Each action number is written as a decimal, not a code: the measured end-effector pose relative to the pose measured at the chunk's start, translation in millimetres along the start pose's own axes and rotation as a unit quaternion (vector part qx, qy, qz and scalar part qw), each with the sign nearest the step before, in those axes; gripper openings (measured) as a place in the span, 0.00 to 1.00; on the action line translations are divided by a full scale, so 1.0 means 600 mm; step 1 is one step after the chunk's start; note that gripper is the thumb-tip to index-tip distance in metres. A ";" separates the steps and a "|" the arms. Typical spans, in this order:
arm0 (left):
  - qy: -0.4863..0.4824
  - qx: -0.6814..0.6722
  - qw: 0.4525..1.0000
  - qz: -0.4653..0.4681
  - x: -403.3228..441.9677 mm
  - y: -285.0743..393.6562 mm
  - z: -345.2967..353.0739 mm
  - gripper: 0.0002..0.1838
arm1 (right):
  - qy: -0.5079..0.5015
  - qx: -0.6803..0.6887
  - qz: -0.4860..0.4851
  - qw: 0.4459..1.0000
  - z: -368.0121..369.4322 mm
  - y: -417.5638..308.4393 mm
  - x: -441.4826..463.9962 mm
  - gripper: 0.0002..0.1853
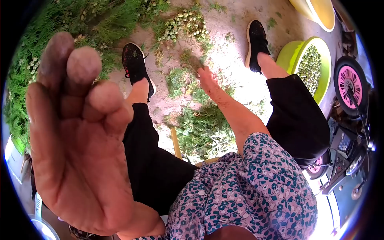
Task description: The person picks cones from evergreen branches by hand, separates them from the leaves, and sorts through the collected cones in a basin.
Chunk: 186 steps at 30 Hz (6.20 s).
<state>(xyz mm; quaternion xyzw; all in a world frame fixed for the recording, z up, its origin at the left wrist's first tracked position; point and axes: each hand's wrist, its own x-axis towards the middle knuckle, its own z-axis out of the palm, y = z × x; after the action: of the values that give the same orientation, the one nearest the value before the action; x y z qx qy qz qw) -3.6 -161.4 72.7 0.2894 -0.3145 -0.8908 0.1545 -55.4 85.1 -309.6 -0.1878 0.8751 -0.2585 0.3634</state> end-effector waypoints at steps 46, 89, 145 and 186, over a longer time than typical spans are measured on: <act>0.147 0.014 0.988 0.031 0.017 -0.007 0.032 0.17 | -0.043 0.662 0.098 0.742 -0.176 -0.219 0.089 0.12; 0.150 0.625 0.762 -0.081 0.151 -0.274 -0.232 0.18 | 0.198 0.123 0.001 0.972 -0.144 -0.055 0.156 0.25; 0.049 0.683 0.721 0.103 0.389 -0.477 -0.256 0.35 | 0.075 0.051 -0.059 0.994 -0.078 -0.148 0.238 0.36; -0.002 -0.326 0.945 0.009 -0.152 -0.165 0.148 0.17 | -0.017 0.632 -0.157 0.759 -0.437 -0.464 -0.374 0.11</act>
<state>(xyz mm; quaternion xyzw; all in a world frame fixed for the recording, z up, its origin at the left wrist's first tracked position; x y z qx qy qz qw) 4.6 -3.3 102.8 0.2191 -0.0100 -0.9437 0.2477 -58.9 62.3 133.4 -0.0550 0.4646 -0.8032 0.3688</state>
